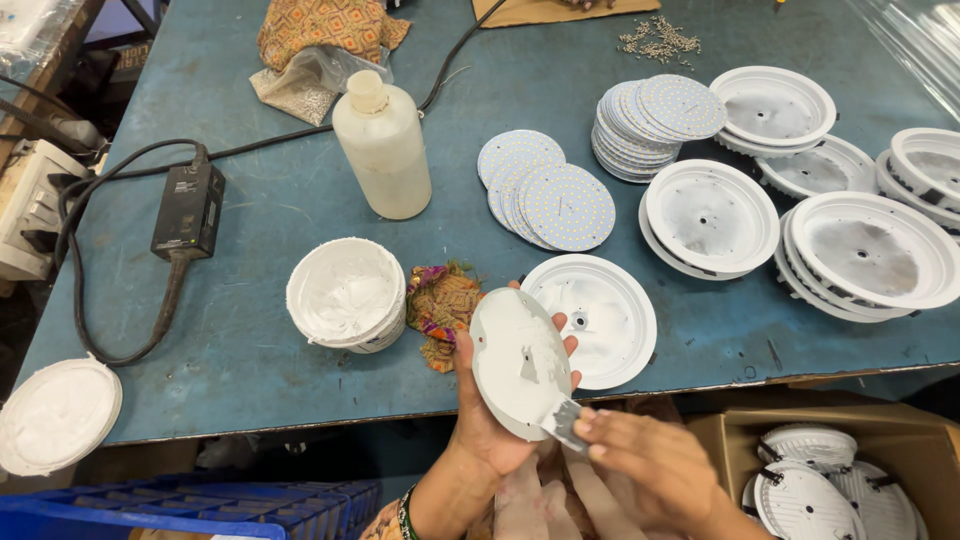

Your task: The person repeatedly scoops white paste from a container and spreads it onto circular LED modules using a small spatula. They handle each module one at a time, applying the compound to the center and edges, then placing the treated modules into a cardboard box.

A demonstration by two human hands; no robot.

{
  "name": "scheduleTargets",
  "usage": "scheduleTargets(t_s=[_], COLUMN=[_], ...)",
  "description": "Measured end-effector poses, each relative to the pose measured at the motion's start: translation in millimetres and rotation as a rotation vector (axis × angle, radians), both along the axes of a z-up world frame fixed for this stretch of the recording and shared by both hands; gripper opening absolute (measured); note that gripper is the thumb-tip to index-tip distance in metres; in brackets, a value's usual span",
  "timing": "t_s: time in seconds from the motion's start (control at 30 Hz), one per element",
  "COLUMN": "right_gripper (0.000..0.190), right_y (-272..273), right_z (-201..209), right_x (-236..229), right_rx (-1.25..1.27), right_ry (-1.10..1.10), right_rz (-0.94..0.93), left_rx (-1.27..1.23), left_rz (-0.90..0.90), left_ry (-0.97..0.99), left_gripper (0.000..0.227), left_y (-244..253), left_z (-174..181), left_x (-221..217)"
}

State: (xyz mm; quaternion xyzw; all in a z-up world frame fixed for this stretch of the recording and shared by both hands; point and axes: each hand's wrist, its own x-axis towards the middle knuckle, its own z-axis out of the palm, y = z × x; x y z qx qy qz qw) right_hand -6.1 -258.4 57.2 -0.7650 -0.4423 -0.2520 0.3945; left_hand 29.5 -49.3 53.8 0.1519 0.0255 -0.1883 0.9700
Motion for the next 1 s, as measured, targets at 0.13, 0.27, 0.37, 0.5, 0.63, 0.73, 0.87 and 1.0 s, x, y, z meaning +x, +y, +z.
scheduleTargets(t_s=[0.13, 0.27, 0.37, 0.5, 0.63, 0.73, 0.87, 1.0], right_gripper=[0.036, 0.032, 0.031, 0.029, 0.026, 0.025, 0.021, 0.020], right_y=[-7.5, 3.6, 19.2, 34.5, 42.0, 34.1, 23.5, 10.1], right_z=[11.4, 32.8, 50.0, 63.8, 58.9, 48.4, 36.4, 36.4], right_x=[-3.5, 9.6, 19.1, 22.0, 3.8, -6.4, -11.3, -0.7], right_rx=[0.128, 0.076, 0.052, 0.027, 0.026, -0.001, 0.023, 0.025], right_ry=[0.248, 0.228, 0.150, 0.110, 0.065, 0.026, 0.048, 0.155], right_rz=[-0.248, -0.293, -0.310, -0.275, -0.202, -0.110, -0.108, -0.257], left_rx=[0.057, 0.119, 0.100, 0.061, 0.117, 0.140, 0.090, 0.047], left_rz=[-0.008, 0.003, -0.022, -0.037, 0.017, 0.031, 0.014, -0.004], left_ry=[-0.058, -0.207, -0.221, -0.186, -0.198, -0.180, -0.159, -0.186], left_gripper=[0.108, 0.119, 0.124, 0.126, 0.126, 0.124, 0.122, 0.120], left_y=[-4.6, -14.4, -16.0, -14.9, -12.8, -9.7, -5.9, -9.0], left_z=[2.8, 1.4, -1.4, -3.9, -4.4, -4.6, -1.0, 2.6], left_x=[2.6, -4.7, -6.4, -8.5, -7.5, -4.9, -2.7, -6.1])
